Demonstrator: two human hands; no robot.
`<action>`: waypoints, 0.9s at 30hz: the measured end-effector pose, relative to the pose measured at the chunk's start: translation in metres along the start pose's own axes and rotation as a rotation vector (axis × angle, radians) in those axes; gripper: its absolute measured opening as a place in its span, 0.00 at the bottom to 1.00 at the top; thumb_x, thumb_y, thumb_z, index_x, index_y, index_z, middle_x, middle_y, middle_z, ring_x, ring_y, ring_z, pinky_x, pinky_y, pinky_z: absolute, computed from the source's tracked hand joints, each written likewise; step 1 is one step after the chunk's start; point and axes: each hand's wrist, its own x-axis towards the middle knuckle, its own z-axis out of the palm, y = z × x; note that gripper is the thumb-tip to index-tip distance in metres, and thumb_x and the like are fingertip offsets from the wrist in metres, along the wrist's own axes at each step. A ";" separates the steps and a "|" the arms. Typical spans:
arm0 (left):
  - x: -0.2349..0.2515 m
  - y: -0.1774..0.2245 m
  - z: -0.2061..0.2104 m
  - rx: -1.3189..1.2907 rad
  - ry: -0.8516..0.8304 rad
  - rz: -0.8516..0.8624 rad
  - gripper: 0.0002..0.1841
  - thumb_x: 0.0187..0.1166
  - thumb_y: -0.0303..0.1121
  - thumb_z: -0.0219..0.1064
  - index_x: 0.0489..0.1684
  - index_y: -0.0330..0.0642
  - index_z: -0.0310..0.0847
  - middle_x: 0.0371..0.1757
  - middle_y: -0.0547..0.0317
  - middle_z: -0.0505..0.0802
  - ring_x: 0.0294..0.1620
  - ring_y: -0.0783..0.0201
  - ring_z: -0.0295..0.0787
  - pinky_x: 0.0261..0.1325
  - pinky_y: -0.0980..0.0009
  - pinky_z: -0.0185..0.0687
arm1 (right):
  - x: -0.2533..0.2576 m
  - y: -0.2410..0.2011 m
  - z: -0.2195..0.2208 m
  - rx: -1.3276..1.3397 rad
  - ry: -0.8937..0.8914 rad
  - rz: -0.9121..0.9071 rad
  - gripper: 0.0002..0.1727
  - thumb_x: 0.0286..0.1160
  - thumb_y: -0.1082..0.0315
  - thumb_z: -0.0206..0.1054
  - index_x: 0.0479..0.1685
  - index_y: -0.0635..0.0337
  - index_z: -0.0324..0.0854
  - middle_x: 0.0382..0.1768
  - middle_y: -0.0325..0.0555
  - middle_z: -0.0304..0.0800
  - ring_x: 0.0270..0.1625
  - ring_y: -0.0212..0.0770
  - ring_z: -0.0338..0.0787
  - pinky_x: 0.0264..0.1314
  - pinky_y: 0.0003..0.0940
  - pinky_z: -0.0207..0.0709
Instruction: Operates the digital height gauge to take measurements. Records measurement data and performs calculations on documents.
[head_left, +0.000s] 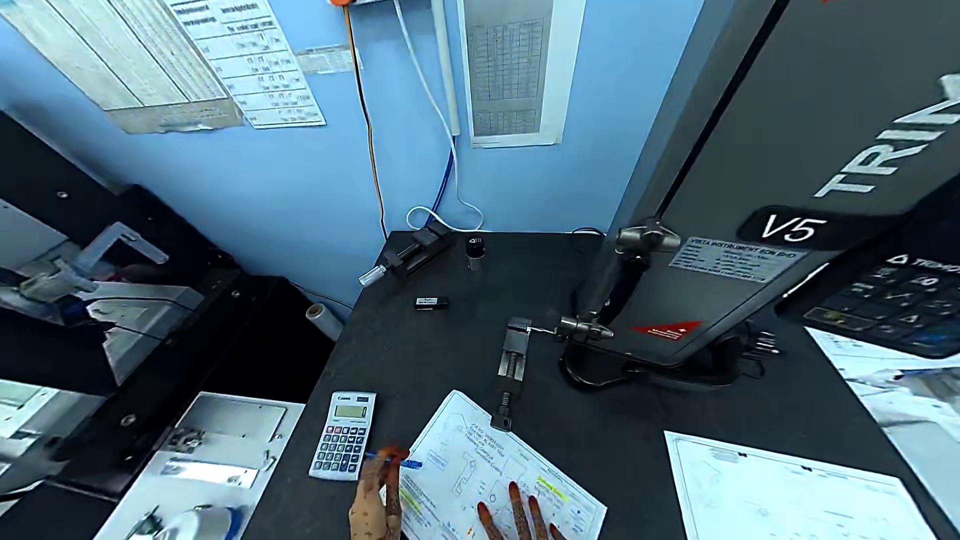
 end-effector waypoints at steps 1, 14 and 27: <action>0.004 -0.004 0.001 -0.106 0.043 -0.024 0.21 0.85 0.24 0.53 0.69 0.13 0.70 0.53 0.34 0.93 0.52 0.54 0.94 0.61 0.60 0.88 | 0.000 -0.001 -0.001 0.001 -0.016 0.012 0.34 0.86 0.33 0.42 0.89 0.28 0.66 0.89 0.61 0.61 0.86 0.72 0.66 0.75 0.76 0.63; -0.007 0.003 0.056 -0.546 -0.062 -0.211 0.20 0.88 0.30 0.38 0.56 0.23 0.72 0.44 0.52 0.92 0.44 0.66 0.92 0.53 0.69 0.89 | -0.017 0.013 0.006 0.097 0.183 0.001 0.28 0.85 0.41 0.54 0.78 0.37 0.81 0.81 0.57 0.77 0.84 0.67 0.70 0.82 0.77 0.50; -0.016 0.012 0.052 -0.487 -0.610 -0.064 0.10 0.75 0.29 0.66 0.47 0.32 0.84 0.40 0.56 0.94 0.33 0.66 0.93 0.36 0.69 0.92 | -0.035 0.030 0.012 -0.031 0.172 -0.085 0.29 0.84 0.33 0.48 0.79 0.25 0.78 0.82 0.44 0.77 0.83 0.52 0.76 0.78 0.62 0.64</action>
